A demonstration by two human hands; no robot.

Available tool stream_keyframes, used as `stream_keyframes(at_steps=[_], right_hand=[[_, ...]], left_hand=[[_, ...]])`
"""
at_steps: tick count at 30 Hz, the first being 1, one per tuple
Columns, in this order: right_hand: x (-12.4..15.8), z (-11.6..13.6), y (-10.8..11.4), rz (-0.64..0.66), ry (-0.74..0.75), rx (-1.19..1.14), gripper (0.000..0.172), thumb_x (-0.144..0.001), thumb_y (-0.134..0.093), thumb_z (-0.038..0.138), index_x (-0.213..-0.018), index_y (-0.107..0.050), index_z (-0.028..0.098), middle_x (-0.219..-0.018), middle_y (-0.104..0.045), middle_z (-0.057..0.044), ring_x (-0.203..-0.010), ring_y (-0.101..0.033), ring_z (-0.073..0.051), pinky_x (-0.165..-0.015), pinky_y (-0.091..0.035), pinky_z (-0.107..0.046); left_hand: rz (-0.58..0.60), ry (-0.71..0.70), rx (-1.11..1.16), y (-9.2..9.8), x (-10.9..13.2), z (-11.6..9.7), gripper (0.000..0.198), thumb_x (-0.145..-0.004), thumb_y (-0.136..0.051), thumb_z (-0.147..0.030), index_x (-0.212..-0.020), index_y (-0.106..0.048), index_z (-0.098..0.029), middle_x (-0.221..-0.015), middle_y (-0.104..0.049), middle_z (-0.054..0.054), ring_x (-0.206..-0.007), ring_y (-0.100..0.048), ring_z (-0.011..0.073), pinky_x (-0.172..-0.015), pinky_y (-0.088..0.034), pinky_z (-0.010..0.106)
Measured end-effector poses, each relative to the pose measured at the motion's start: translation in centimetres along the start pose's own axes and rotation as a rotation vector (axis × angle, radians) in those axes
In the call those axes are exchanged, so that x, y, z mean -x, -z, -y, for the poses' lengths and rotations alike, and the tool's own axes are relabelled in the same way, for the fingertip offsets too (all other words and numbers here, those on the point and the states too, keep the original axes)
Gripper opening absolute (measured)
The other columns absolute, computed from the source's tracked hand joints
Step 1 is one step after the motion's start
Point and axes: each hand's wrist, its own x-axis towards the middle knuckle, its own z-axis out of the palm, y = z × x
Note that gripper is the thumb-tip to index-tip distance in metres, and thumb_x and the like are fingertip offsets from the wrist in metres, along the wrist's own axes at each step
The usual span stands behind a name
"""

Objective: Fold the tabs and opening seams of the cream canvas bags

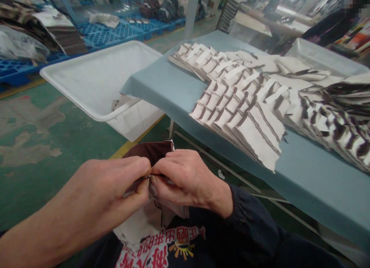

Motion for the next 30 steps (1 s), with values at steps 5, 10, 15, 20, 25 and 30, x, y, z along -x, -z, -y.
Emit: stream_keyframes(at_steps=[5, 10, 15, 20, 25, 30], right_hand=[[-0.8, 0.6, 0.7, -0.024, -0.110, -0.108, 0.018, -0.110, -0.067, 0.041, -0.103, -0.075, 0.026, -0.077, -0.076, 0.001, -0.069, -0.065, -0.019, -0.070, -0.046, -0.034], [-2.6, 1.0, 1.7, 0.011, -0.234, -0.204, 0.016, -0.101, -0.064, 0.039, -0.095, -0.071, 0.026, -0.073, -0.068, 0.002, -0.066, -0.057, -0.017, -0.069, -0.040, -0.033], [-3.2, 0.8, 2.2, 0.018, -0.256, -0.299, 0.012, -0.097, -0.061, 0.034, -0.090, -0.067, 0.027, -0.072, -0.061, 0.005, -0.064, -0.052, -0.015, -0.069, -0.040, -0.032], [-2.9, 0.4, 1.3, -0.039, -0.250, -0.391, 0.011, -0.096, -0.062, 0.030, -0.086, -0.066, 0.026, -0.070, -0.056, 0.007, -0.060, -0.050, -0.012, -0.067, -0.040, -0.030], [-3.0, 0.5, 0.7, -0.092, -0.265, -0.426, 0.010, -0.095, -0.063, 0.028, -0.085, -0.065, 0.025, -0.072, -0.057, 0.007, -0.063, -0.052, -0.012, -0.067, -0.041, -0.028], [-2.8, 0.6, 0.4, -0.128, -0.227, -0.414, 0.010, -0.096, -0.063, 0.024, -0.086, -0.064, 0.026, -0.070, -0.055, 0.009, -0.059, -0.044, -0.011, -0.067, -0.041, -0.028]], left_hand=[[0.011, 0.007, 0.019, 0.3, 0.6, 0.7, 0.032, -0.114, -0.053, -0.018, -0.086, -0.066, -0.025, -0.068, -0.065, -0.008, -0.054, -0.057, 0.0095, -0.057, -0.038, 0.025], [-0.021, 0.137, 0.018, 1.0, 0.9, 0.2, 0.028, -0.119, -0.056, -0.023, -0.103, -0.080, -0.025, -0.083, -0.078, -0.007, -0.068, -0.069, 0.0110, -0.068, -0.044, 0.027], [-0.027, 0.170, 0.008, 1.2, 0.7, -0.5, 0.027, -0.119, -0.056, -0.024, -0.105, -0.079, -0.027, -0.082, -0.077, -0.007, -0.066, -0.069, 0.0120, -0.070, -0.046, 0.027], [-0.038, 0.121, 0.020, 0.8, 1.0, 0.4, 0.026, -0.119, -0.055, -0.021, -0.108, -0.078, -0.026, -0.084, -0.077, -0.009, -0.066, -0.070, 0.0090, -0.069, -0.046, 0.023], [-0.070, 0.018, -0.011, 0.8, 0.6, 1.6, 0.023, -0.118, -0.057, -0.020, -0.111, -0.076, -0.030, -0.078, -0.080, -0.012, -0.056, -0.075, 0.0086, -0.057, -0.047, 0.019], [-0.126, -0.084, -0.049, 0.7, 0.2, 1.8, 0.029, -0.118, -0.052, -0.015, -0.108, -0.072, -0.032, -0.077, -0.081, -0.015, -0.051, -0.077, 0.0062, -0.052, -0.048, 0.015]])
